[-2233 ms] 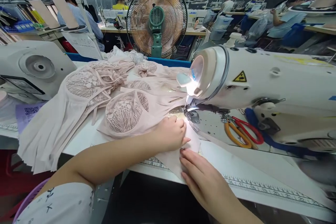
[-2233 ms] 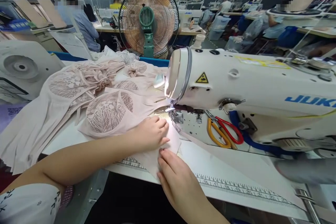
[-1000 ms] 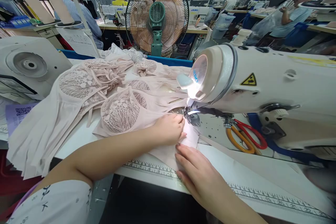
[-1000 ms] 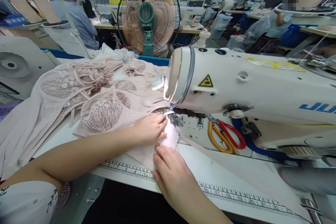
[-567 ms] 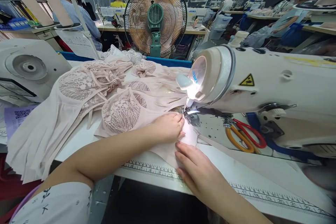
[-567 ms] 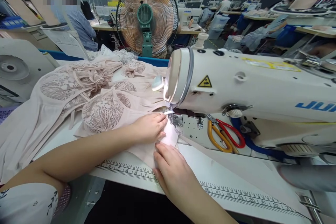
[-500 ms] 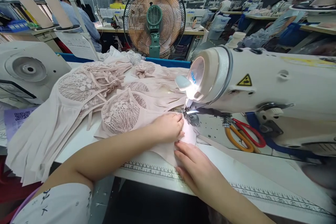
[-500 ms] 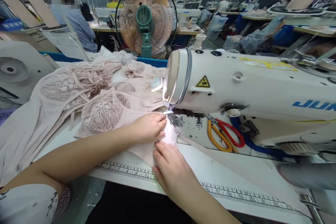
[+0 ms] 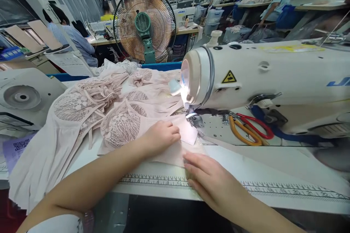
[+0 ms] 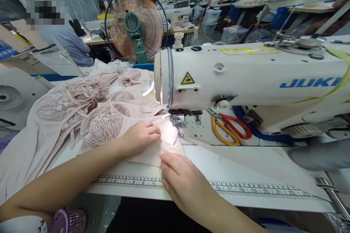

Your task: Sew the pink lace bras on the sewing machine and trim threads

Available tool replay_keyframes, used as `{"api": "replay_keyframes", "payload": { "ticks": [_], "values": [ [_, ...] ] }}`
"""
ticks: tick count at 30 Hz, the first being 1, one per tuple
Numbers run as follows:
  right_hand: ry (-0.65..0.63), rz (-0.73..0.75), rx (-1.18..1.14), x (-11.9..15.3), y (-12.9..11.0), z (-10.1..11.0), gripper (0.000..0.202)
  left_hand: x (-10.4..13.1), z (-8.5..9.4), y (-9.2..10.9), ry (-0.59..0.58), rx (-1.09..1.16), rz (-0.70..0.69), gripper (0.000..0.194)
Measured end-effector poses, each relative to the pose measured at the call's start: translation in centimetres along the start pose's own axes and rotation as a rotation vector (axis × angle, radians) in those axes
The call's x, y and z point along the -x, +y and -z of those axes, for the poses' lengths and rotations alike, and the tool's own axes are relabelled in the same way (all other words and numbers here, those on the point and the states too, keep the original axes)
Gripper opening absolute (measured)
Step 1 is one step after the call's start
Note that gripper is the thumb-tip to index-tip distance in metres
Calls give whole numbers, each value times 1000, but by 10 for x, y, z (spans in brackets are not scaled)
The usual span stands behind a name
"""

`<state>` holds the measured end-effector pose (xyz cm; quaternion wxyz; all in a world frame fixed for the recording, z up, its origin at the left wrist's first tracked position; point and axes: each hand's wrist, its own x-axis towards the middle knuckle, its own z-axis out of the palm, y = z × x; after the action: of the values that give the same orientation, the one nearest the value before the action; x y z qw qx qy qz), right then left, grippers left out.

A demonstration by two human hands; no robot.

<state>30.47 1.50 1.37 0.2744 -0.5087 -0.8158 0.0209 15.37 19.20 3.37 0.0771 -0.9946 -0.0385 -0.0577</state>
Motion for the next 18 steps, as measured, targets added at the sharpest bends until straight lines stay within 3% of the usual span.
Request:
{"api": "replay_keyframes", "payload": {
  "ticks": [4, 8, 14, 18],
  "values": [
    [83, -66, 223, 4, 21, -6, 31, -6, 3, -9, -39, -73, -9, 24],
    [32, -86, 236, 3, 28, -14, 36, -6, 5, -8, -42, -96, -3, 29],
    [-12, 11, 159, 3, 1, -14, 31, -3, 4, -1, -80, -62, 17, 28],
    [-51, 42, 84, 5, -17, -15, 32, -9, 13, 5, -154, -16, 50, 20]
  ]
}}
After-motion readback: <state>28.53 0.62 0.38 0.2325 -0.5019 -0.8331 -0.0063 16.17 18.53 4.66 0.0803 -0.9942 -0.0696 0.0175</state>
